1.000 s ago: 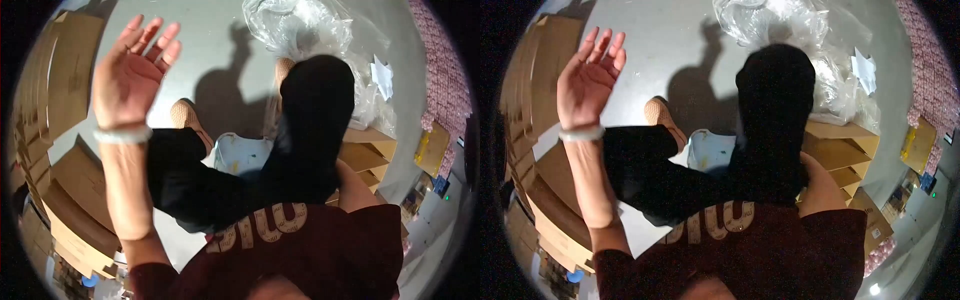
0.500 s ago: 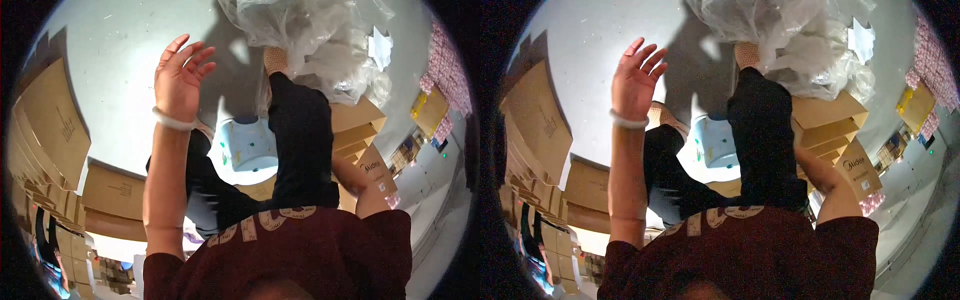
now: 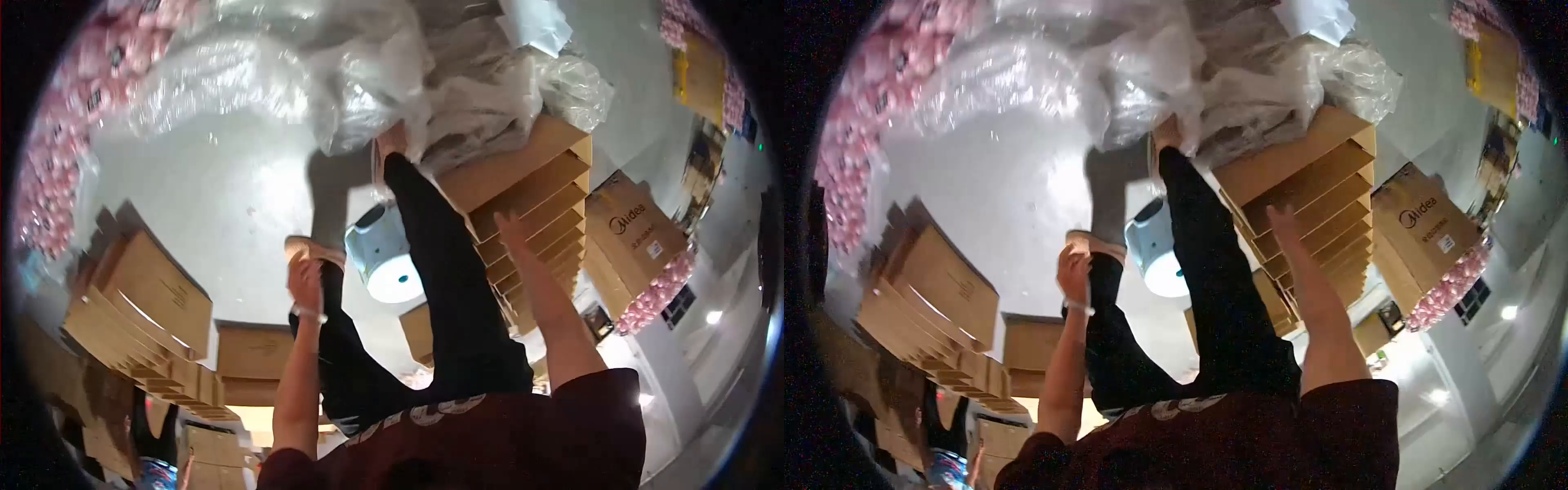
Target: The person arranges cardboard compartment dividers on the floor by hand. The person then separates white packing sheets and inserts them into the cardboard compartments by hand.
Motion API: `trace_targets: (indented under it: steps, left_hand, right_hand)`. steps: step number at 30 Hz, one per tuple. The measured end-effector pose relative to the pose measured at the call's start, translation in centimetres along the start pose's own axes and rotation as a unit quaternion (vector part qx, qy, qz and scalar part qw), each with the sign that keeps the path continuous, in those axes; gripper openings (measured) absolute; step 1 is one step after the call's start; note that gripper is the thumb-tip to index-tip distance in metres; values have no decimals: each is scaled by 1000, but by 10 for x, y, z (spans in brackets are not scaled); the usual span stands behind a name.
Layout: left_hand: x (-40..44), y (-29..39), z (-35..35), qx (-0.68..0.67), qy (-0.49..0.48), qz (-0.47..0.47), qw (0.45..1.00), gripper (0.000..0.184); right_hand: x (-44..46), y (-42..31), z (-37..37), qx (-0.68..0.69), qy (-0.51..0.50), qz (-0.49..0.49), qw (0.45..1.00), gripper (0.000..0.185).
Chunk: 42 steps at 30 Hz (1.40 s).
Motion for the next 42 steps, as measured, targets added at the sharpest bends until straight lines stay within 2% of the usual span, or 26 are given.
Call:
trace_targets:
  steps: [1, 2, 4, 5, 6, 7, 8, 9, 10, 12, 14, 16, 17, 20, 23, 26, 29, 30, 32, 33, 35, 36, 37, 40, 41, 42]
  left_hand:
    - [-4, 17, -30, -94, 26, -28, 995, 33]
    - [-8, 22, -62, -142, 76, -74, 984, 40]
    - [-18, -2, -127, -115, 155, -158, 969, 44]
    - [-23, -9, -152, -112, 192, -198, 955, 44]
    - [-30, -9, -170, -109, 192, -204, 954, 44]
    - [-35, -4, -184, -105, 193, -213, 952, 45]
    - [-39, 5, -189, -90, 204, -213, 951, 45]
    - [-41, 16, -191, -55, 185, -204, 960, 45]
    - [-45, 12, -191, -24, 164, -195, 967, 45]
    - [-46, 29, -176, 15, 130, -165, 978, 46]
    - [-36, 38, -156, 47, 89, -145, 984, 47]
    - [-23, 42, -134, 51, 45, -124, 990, 48]
    - [-26, 39, -125, 53, 29, -110, 992, 48]
    - [-2, 27, -105, 37, -28, -93, 995, 51]
    - [18, 21, -104, -14, -67, -135, 989, 53]
    - [40, 34, -133, -57, -63, -185, 979, 54]
    - [63, 10, -173, -44, -32, -228, 972, 55]
    - [77, -3, -187, -22, -27, -243, 969, 55]
    - [100, -4, -201, 1, -18, -262, 965, 55]
    - [115, 6, -202, 5, -26, -255, 966, 55]
    - [135, 26, -203, 4, -27, -225, 974, 53]
    - [144, 39, -201, -3, -26, -205, 978, 51]
    - [151, 53, -199, -3, -30, -171, 985, 49]
    - [161, 88, -182, -24, -44, -119, 992, 45]
    - [160, 87, -177, -36, -54, -112, 992, 44]
    - [156, 88, -173, -47, -61, -107, 991, 44]
  right_hand:
    - [-5, -6, 17, -50, -16, -39, 998, 72]
    - [4, 21, 52, -84, -72, -69, 991, 75]
    - [-19, 34, 95, -91, -131, -112, 981, 78]
    - [-48, 5, 102, -65, -137, -123, 981, 79]
    - [-73, -17, 101, -94, -94, -186, 973, 46]
    - [-77, -20, 102, -84, -101, -181, 975, 46]
    - [-82, -25, 103, -60, -153, -182, 969, 43]
    - [-86, -30, 102, -38, -204, -185, 960, 40]
    - [-87, -26, 103, -71, -225, -191, 953, 42]
    - [-74, -31, 101, -157, -299, -142, 931, 42]
    - [-75, -32, 87, -110, -267, -172, 942, 38]
    - [-70, -7, 76, -9, -177, -167, 970, 35]
    - [-78, 20, 87, -6, -176, -171, 970, 35]
    - [-91, 40, 83, -37, -186, -154, 970, 35]
    - [-113, 31, 78, 4, -210, -128, 969, 33]
    - [-118, 13, 97, -24, -224, -159, 961, 32]
    - [-118, 3, 117, 103, -209, -164, 958, 33]
    - [-120, 0, 120, 108, -199, -161, 961, 33]
    - [-116, -1, 129, 198, -231, -105, 947, 28]
    - [-112, -3, 131, 205, -222, -105, 948, 28]
    - [-113, 4, 145, 237, -255, -24, 937, 32]
    - [-115, -3, 147, 241, -250, -26, 937, 32]
    - [-121, -8, 153, 321, -288, 16, 902, 32]
    - [-91, 59, 213, 526, -314, 27, 790, 36]
    - [-119, 33, 189, 424, -281, 41, 860, 36]
    - [-139, 8, 177, 359, -298, -29, 884, 36]
Point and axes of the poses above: each hand's wrist, its own x-axis towards the middle knuckle, its own z-axis out of the palm, y = z × x, the point moved 6 cm from there along x, towards the middle knuckle, and after that the axes turned 6 degrees about x, right-handed, at the moved point
